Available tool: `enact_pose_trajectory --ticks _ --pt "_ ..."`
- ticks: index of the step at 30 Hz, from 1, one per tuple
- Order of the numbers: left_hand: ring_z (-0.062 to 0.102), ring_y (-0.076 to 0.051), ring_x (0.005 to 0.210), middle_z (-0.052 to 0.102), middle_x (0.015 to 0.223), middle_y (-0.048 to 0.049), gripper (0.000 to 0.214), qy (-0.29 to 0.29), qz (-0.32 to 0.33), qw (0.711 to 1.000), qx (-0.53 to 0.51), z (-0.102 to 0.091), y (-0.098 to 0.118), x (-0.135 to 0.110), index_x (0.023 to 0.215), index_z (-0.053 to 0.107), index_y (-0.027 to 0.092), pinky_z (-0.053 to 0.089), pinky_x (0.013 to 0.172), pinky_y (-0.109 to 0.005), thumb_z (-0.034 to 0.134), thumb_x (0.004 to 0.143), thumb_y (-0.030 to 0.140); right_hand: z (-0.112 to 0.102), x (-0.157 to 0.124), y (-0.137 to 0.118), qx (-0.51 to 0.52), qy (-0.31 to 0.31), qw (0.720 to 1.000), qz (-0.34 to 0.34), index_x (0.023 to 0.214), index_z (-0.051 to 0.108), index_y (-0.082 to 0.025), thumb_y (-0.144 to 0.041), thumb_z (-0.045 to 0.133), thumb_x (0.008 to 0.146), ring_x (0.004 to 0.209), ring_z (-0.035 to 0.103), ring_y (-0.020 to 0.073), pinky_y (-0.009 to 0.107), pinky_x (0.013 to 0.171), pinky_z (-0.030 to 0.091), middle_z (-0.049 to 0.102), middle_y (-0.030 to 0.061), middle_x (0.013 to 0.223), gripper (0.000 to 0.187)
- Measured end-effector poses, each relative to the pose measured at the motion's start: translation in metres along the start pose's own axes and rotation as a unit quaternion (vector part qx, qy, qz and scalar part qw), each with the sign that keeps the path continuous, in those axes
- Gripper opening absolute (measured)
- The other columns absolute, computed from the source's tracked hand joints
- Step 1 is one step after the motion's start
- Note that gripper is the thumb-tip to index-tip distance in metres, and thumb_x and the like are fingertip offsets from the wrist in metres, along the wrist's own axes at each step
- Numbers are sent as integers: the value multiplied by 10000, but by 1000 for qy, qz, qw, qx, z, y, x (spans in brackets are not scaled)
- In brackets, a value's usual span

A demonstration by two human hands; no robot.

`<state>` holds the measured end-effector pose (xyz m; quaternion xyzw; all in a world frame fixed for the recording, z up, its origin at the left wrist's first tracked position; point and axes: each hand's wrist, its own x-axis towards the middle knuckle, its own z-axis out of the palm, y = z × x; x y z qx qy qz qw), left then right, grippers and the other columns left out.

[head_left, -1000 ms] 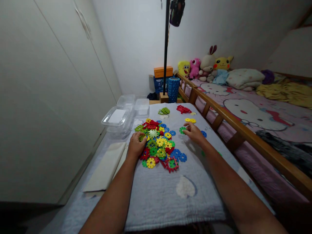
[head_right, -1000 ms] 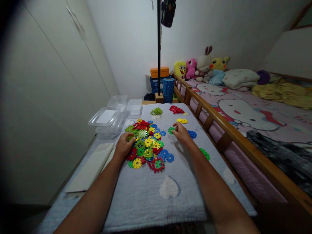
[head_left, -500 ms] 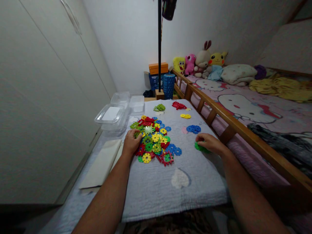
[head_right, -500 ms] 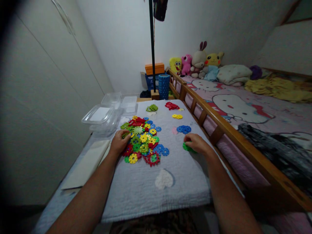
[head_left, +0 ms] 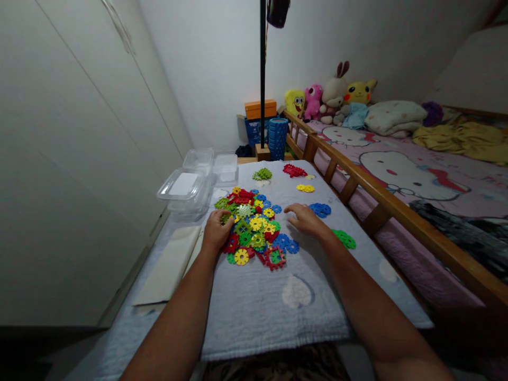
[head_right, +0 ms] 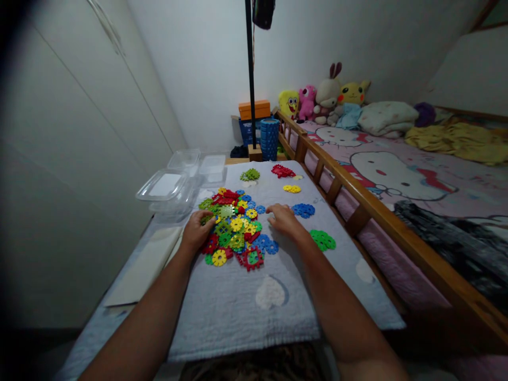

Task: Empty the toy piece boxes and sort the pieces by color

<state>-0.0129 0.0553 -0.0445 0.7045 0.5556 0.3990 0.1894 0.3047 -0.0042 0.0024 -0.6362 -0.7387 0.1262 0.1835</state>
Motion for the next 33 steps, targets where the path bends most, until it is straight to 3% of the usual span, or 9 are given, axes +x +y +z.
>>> enact_pose_trajectory --ticks 4,8,14,18,24,28,33 --pt "603 -256 1132 658 1111 -81 243 1 -1 1000 -4 0 0 -1 966 667 225 448 1076 -422 592 812 397 40 17 -17 5 64 997 44 1373 594 -232 -165 547 888 1266 500 308 429 1041 364 582 98 1453 492" --pt "606 -251 1122 659 1100 -77 230 4 5 1000 -5 0 0 -1 960 661 225 453 1070 -414 580 819 388 52 15 -16 -1 64 997 33 1282 645 -265 -204 552 912 1246 484 303 451 1030 343 623 77 1397 386" --pt "605 -257 1128 655 1110 -85 239 -1 2 1000 -10 0 1 -1 967 654 219 446 1079 -422 578 822 393 48 10 -13 -19 88 995 37 1102 711 -212 -222 584 916 1090 527 272 403 952 350 688 105 1192 226" --pt "601 -256 1137 651 1117 -81 239 -6 -1 1000 -9 0 0 0 974 652 223 447 1081 -421 582 818 391 43 10 -9 -30 138 989 47 1044 740 -211 -219 538 949 1044 526 259 388 926 344 685 110 1106 224" --pt "601 -259 1137 650 1114 -84 250 -3 8 1000 -4 1 -3 0 978 657 225 444 1085 -422 577 828 408 17 6 17 -39 204 973 100 1055 747 -212 -218 546 925 989 546 264 372 863 353 707 111 1017 240" --pt "600 -262 1149 654 1133 -88 249 -3 7 1000 -4 1 -2 0 976 662 221 439 1093 -421 580 826 403 -1 -1 38 -16 239 955 177 1140 695 -188 -185 539 884 938 583 264 379 860 360 742 96 956 300" --pt "601 -263 1147 655 1124 -87 251 -2 7 1000 -4 1 -1 0 977 662 223 442 1090 -426 580 827 406 -13 -10 54 -28 241 943 228 945 715 -206 -189 542 846 934 584 257 387 870 365 745 84 946 200"
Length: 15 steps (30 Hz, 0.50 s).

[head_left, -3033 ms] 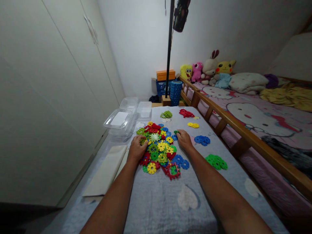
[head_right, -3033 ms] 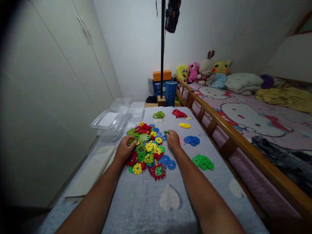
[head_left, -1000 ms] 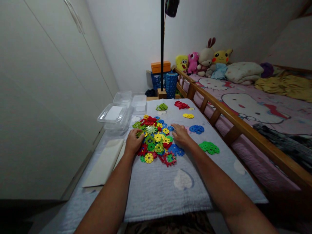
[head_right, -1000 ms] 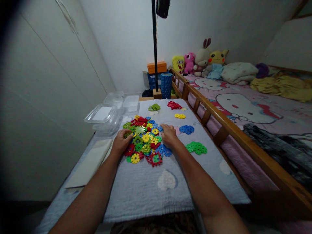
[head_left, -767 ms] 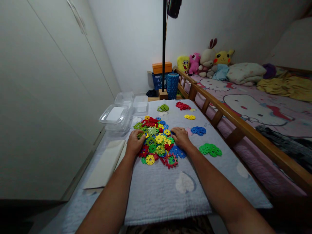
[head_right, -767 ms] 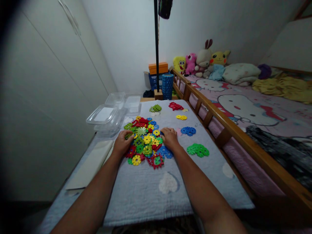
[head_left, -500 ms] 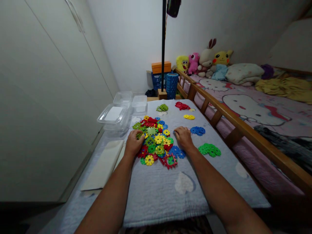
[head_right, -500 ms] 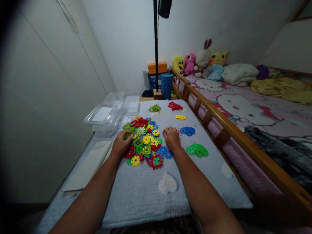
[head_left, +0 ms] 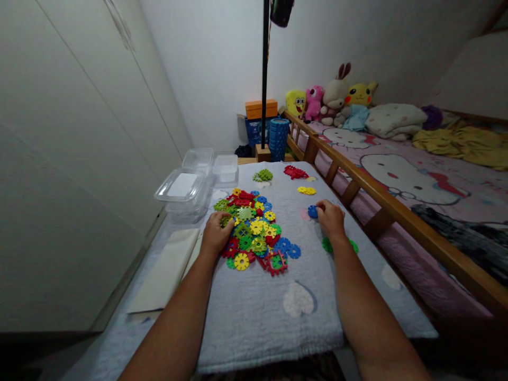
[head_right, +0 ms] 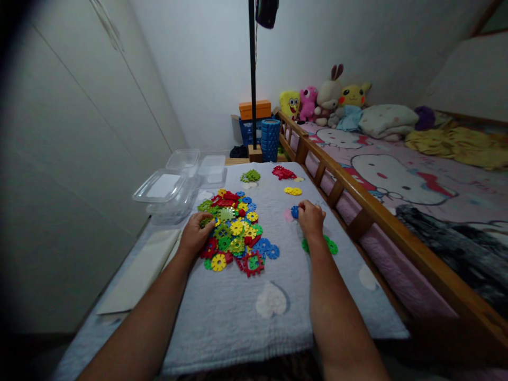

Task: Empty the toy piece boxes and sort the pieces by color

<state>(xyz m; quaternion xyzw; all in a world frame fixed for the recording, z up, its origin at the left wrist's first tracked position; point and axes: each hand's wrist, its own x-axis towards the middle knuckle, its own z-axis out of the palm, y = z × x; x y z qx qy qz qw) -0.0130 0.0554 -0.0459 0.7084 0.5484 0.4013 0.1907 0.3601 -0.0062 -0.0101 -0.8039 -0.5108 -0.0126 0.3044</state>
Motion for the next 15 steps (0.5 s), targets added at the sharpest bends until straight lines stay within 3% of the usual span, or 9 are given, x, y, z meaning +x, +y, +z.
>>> enact_pose_trajectory --ticks 3,9,12,15 --pt "597 -264 1157 654 1133 -89 252 0 3 1000 2 0 -1 0 982 662 221 440 1091 -425 579 825 401 -3 -1 3 -21 -10 1000 19 937 724 -200 -185 540 838 981 566 270 396 882 360 730 95 969 210" --pt "599 -264 1140 651 1111 -92 255 -3 4 1000 0 0 0 0 977 657 211 443 1081 -422 573 820 393 -4 -3 4 -53 27 998 15 1043 719 -162 -158 507 861 1047 504 299 410 873 354 653 168 1122 280" --pt "596 -263 1144 645 1122 -89 256 -5 -4 1000 2 0 0 0 982 658 213 441 1083 -427 578 822 396 2 -2 0 -20 26 998 -51 994 721 -173 -170 529 859 1036 522 293 404 887 368 664 152 1080 234" --pt "593 -262 1151 640 1130 -88 256 -7 -6 1000 4 0 0 0 987 660 215 438 1086 -429 584 823 396 9 -6 -15 38 -63 985 -158 898 714 -189 -189 593 833 970 575 255 386 913 388 694 102 975 137"
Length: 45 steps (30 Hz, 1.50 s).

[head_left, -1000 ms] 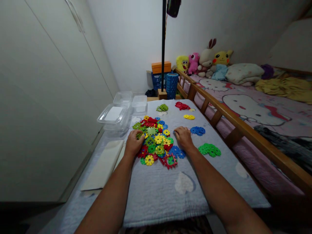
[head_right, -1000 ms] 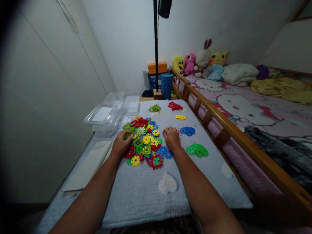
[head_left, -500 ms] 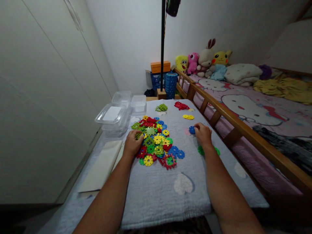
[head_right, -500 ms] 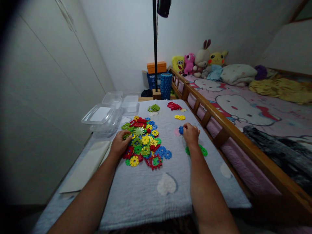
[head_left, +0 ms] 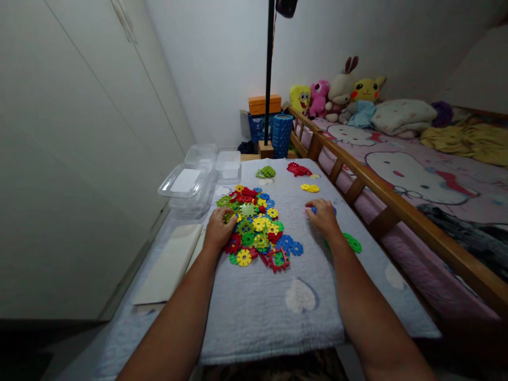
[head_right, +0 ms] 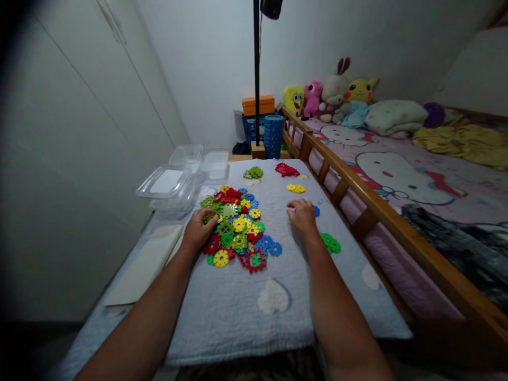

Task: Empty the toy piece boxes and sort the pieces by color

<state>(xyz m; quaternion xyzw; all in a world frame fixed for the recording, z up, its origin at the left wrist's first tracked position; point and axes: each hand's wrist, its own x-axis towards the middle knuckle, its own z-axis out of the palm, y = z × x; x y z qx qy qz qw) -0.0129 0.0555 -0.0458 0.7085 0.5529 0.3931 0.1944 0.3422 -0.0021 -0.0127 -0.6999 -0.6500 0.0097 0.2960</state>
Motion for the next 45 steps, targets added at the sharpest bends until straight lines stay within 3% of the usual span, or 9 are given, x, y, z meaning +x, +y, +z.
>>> enact_pose_trajectory --ticks 5,9,13,21,28,38,42,45 --pt "596 -262 1143 639 1115 -89 257 1 8 1000 -3 -1 1 0 989 659 211 440 1081 -423 579 828 394 8 -8 -33 80 -199 971 -104 861 723 -188 -255 655 830 879 597 196 330 865 398 688 50 889 100" --pt "598 -258 1134 640 1107 -85 242 2 12 1000 -3 -1 2 0 977 652 212 442 1078 -416 576 824 383 5 -15 -45 74 -289 947 -121 876 708 -186 -282 745 758 835 559 178 294 789 389 653 29 882 156" --pt "595 -263 1130 637 1094 -93 251 -1 13 1000 -1 -1 2 0 977 650 202 442 1075 -417 575 822 384 2 -16 -46 55 -299 946 -117 908 689 -192 -263 797 703 886 536 191 297 813 376 641 34 925 242" --pt "596 -270 1132 637 1106 -100 259 -1 10 1000 -1 -2 4 0 971 651 199 443 1074 -436 572 823 396 6 -13 -40 99 -301 942 -111 822 683 -182 -174 646 801 865 562 175 285 806 389 636 25 861 43" --pt "598 -260 1118 638 1092 -86 235 1 7 1000 1 -1 4 0 962 647 215 449 1061 -424 578 818 388 2 -15 -39 62 -315 939 -124 952 700 -201 -217 738 730 950 550 196 300 865 392 636 34 975 225" --pt "594 -263 1134 640 1107 -89 237 -3 6 1000 3 -1 4 1 979 650 211 440 1076 -424 580 819 370 -4 -21 -52 14 -343 932 -118 969 663 -211 -299 787 733 1043 501 240 343 919 378 579 60 1067 281" --pt "592 -255 1135 638 1110 -84 238 -4 5 1000 2 -1 4 1 986 652 211 439 1078 -413 580 826 373 -6 -22 -54 13 -346 932 -108 930 646 -207 -282 800 711 1043 496 239 343 911 382 570 59 1067 278" --pt "592 -254 1138 640 1119 -85 237 -5 6 1000 3 -2 4 1 987 654 213 438 1078 -411 582 831 375 -5 -21 -52 67 -340 932 -109 840 614 -203 -244 806 681 972 513 218 322 850 394 585 36 974 253"
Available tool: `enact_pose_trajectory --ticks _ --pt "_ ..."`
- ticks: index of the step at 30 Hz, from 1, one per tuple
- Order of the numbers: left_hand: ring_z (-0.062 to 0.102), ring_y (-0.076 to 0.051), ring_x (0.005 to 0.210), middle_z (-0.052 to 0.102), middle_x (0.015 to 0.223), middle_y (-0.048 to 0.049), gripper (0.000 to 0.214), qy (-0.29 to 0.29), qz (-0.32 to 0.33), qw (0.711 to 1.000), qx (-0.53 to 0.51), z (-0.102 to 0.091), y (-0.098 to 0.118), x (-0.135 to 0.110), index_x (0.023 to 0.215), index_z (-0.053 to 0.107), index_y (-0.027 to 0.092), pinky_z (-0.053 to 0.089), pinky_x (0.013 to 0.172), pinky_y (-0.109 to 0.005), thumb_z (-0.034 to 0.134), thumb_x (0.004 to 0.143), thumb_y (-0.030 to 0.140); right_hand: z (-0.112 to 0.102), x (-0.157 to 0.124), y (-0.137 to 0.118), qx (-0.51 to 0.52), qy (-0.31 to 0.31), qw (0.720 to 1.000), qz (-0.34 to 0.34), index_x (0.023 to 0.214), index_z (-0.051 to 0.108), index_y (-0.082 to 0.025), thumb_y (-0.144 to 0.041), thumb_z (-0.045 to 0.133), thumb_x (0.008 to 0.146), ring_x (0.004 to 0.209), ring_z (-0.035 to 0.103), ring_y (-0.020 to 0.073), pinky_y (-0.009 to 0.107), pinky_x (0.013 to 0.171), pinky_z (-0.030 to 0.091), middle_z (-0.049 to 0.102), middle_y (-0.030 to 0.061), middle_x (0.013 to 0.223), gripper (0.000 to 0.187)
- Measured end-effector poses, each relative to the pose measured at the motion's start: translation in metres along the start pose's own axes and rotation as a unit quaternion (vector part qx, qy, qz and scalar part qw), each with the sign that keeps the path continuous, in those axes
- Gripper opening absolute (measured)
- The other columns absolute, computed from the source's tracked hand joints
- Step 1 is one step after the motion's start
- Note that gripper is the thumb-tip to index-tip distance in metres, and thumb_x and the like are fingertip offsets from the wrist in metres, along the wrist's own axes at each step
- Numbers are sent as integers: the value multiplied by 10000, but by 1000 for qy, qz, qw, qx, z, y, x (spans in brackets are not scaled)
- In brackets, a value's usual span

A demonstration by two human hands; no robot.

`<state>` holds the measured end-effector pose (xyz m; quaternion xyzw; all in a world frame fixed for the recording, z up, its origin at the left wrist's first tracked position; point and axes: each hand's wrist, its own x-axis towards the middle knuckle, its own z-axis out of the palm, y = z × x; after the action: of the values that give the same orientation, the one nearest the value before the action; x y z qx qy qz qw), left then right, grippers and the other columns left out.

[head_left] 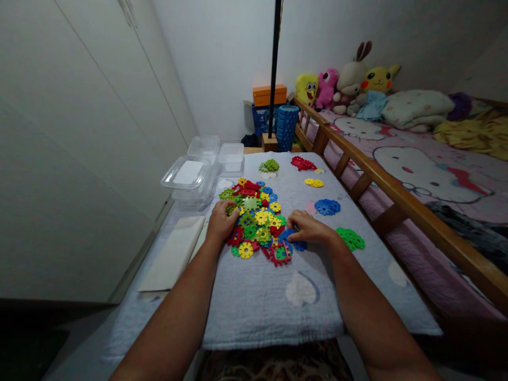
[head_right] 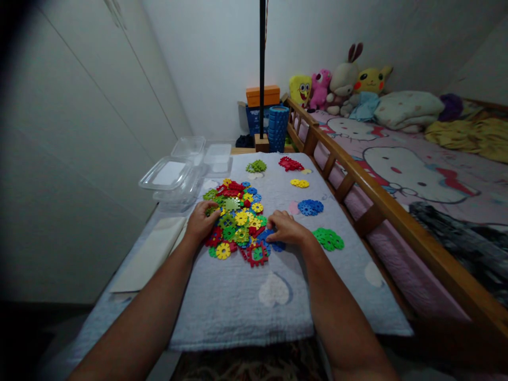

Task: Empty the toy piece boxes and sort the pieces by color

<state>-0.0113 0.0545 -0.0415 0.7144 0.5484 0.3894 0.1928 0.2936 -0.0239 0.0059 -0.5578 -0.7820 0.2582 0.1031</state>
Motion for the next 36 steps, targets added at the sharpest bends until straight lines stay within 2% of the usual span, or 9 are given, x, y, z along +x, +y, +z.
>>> enact_pose_trajectory --ticks 3,7,10,14,21,30,36 --pt "592 -254 1140 642 1118 -83 224 1 -3 1000 2 0 0 0 982 653 219 439 1080 -416 581 831 368 2 3 7 104 17 994 -5 763 549 -204 -222 760 692 798 518 169 282 710 389 568 -6 813 223" --pt "592 -256 1147 639 1118 -84 228 2 -7 1000 -1 0 1 0 980 650 218 437 1087 -422 581 825 371 6 10 18 199 85 975 49 791 546 -205 -258 712 698 657 492 135 262 601 354 538 -45 707 197" --pt "592 -259 1148 637 1116 -91 234 -2 -8 1000 -1 0 0 1 976 649 212 440 1084 -426 577 825 375 7 15 23 185 152 967 87 832 599 -192 -273 700 696 654 514 140 263 607 368 565 -39 704 187" --pt "593 -261 1142 638 1109 -89 233 -2 -5 1000 2 1 0 1 980 652 213 445 1076 -427 579 820 365 7 17 26 151 208 962 90 829 655 -185 -267 637 742 708 566 159 277 680 414 646 0 750 121" --pt "593 -261 1142 639 1119 -92 246 2 -4 1000 -3 0 -1 0 987 654 209 442 1079 -428 572 829 379 10 18 28 161 220 957 96 909 696 -173 -210 521 765 693 594 170 294 720 449 666 14 740 229" --pt "590 -255 1158 637 1127 -82 227 0 -10 1000 -8 -1 1 0 969 644 226 433 1097 -423 581 827 392 13 19 27 126 234 961 78 839 646 -203 -206 527 769 703 582 159 270 696 429 650 -7 734 138" --pt "588 -263 1154 639 1117 -89 243 2 -5 1000 -5 0 -1 0 967 650 220 433 1095 -429 581 818 399 7 19 27 90 272 955 84 877 696 -196 -204 522 791 806 612 186 301 791 457 707 49 867 193"
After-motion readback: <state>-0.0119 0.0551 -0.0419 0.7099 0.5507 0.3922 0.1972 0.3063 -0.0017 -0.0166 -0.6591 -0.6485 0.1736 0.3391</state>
